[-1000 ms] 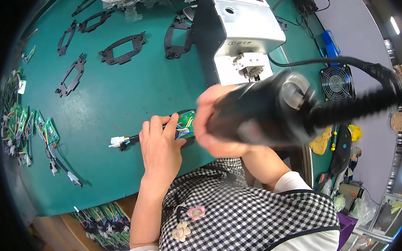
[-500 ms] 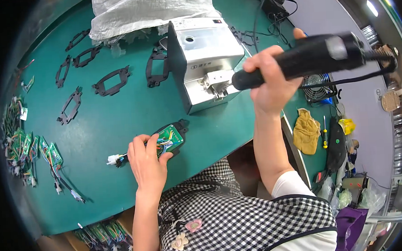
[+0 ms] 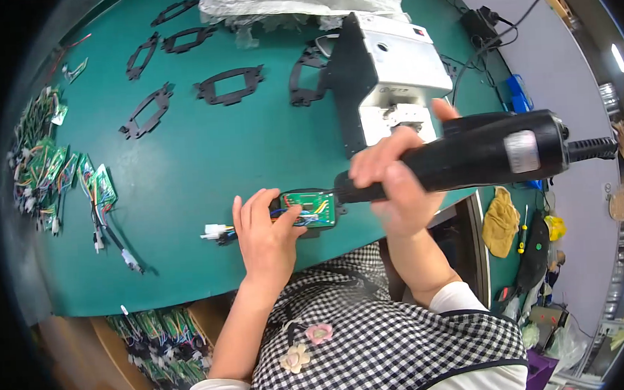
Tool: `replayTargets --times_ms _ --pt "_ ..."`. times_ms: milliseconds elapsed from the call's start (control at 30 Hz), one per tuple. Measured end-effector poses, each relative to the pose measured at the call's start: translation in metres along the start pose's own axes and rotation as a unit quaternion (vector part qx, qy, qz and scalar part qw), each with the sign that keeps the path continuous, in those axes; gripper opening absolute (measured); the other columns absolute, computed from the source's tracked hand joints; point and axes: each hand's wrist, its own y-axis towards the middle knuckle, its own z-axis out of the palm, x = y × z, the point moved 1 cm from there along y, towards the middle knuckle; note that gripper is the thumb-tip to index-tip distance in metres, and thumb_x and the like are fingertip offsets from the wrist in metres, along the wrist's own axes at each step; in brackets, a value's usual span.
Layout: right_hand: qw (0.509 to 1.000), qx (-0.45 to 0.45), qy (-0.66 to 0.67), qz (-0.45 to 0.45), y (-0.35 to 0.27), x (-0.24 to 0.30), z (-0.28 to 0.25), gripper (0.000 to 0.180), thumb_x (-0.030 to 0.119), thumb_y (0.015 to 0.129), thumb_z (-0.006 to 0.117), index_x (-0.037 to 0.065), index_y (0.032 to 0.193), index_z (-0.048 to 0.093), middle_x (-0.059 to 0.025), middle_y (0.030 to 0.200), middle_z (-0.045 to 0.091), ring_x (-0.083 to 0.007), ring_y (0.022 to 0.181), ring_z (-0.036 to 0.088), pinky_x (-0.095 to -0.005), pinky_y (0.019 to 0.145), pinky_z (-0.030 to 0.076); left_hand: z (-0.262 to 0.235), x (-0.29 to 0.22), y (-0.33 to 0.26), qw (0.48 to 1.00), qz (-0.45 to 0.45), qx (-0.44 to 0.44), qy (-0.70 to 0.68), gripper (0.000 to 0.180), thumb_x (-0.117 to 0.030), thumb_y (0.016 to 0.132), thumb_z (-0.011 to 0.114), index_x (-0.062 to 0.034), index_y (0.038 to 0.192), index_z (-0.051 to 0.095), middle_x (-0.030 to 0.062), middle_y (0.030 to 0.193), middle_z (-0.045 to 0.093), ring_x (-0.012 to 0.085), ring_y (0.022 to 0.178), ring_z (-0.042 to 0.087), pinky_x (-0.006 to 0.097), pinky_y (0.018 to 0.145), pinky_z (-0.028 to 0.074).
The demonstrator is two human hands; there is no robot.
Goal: The person fastens circuit boards to black plastic frames using an electric screwdriver, securing them with screws.
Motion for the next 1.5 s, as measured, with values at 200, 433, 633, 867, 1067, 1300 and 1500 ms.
replayTargets --times_ms 200,433,633,867,1067,1300,1500 --pt "0.993 0.094 -0.024 0.067 -0.008 -0.043 0.022 0.071 -0.002 0.075 0.056 0.002 0.132 0.013 -0.0088 0.067 0.051 -0.018 0.057 0.054 -0.0327 0.059 0.048 0.002 0.002 -0.002 0.999 -0.033 -0.022 -0.013 0.031 -0.013 0.056 0.074 -0.0119 0.086 0.067 0.0066 0.1 0.051 0.0249 0.099 0.049 0.05 0.095 0.031" --pt "0.982 0.12 -0.092 0.109 -0.008 -0.054 0.033 0.067 -0.008 0.071 0.054 -0.003 0.127 0.018 -0.0089 0.068 0.053 -0.0156 0.058 0.054 -0.0269 0.057 0.047 0.002 0.01 -0.001 0.998 -0.033 -0.013 -0.049 0.031 -0.011 0.056 0.073 -0.01 0.086 0.067 0.0083 0.099 0.052 0.0265 0.097 0.05 0.047 0.09 0.035" --pt "0.95 0.274 -0.128 0.081 0.014 -0.055 0.047 0.046 0.008 0.056 0.067 -0.001 0.097 0.05 -0.0086 0.074 0.057 -0.0166 0.062 0.054 -0.0264 0.062 0.045 0.003 0.006 0.006 0.995 -0.008 -0.044 -0.087 0.024 -0.008 0.058 0.071 -0.0045 0.08 0.062 0.0094 0.091 0.055 0.0284 0.086 0.051 0.044 0.079 0.039" --pt "0.954 0.206 -0.158 0.149 -0.001 -0.047 0.019 0.038 0.007 0.068 0.062 -0.003 0.101 0.046 -0.0029 0.067 0.054 -0.0128 0.063 0.052 -0.0245 0.062 0.043 0.008 0.002 0.006 0.998 -0.025 -0.032 -0.046 0.026 -0.014 0.058 0.073 -0.0086 0.081 0.063 0.0085 0.087 0.052 0.0289 0.084 0.048 0.04 0.074 0.038" --pt "0.979 -0.087 -0.109 -0.147 0.055 0.037 -0.057 0.057 0.005 0.077 0.048 0.001 0.127 0.021 -0.008 0.064 0.049 -0.0175 0.055 0.052 -0.0336 0.057 0.047 0.003 -0.003 0.007 0.997 -0.073 0.004 -0.004 0.046 -0.01 0.054 0.077 -0.0074 0.097 0.06 0.008 0.096 0.052 0.0277 0.09 0.047 0.038 0.078 0.037" --pt "0.98 -0.037 -0.186 -0.061 0.065 0.018 -0.065 0.057 -0.004 0.071 0.054 -0.008 0.121 0.028 -0.0067 0.058 0.051 -0.0166 0.049 0.053 -0.0278 0.054 0.047 0.004 0.002 0.01 0.998 -0.055 0.028 -0.004 0.064 -0.007 0.056 0.076 -0.0065 0.114 0.051 0.0089 0.112 0.052 0.0265 0.104 0.046 0.038 0.088 0.033" --pt "0.995 -0.059 -0.082 -0.015 0.015 0.022 -0.046 0.068 0.002 0.074 0.056 -0.002 0.13 0.018 -0.0073 0.063 0.049 -0.0159 0.051 0.051 -0.0294 0.053 0.046 0.008 0.005 0.015 0.997 -0.061 0.021 -0.042 0.07 -0.007 0.056 0.076 -0.0084 0.12 0.048 0.0064 0.105 0.058 0.0245 0.1 0.049 0.038 0.09 0.032"
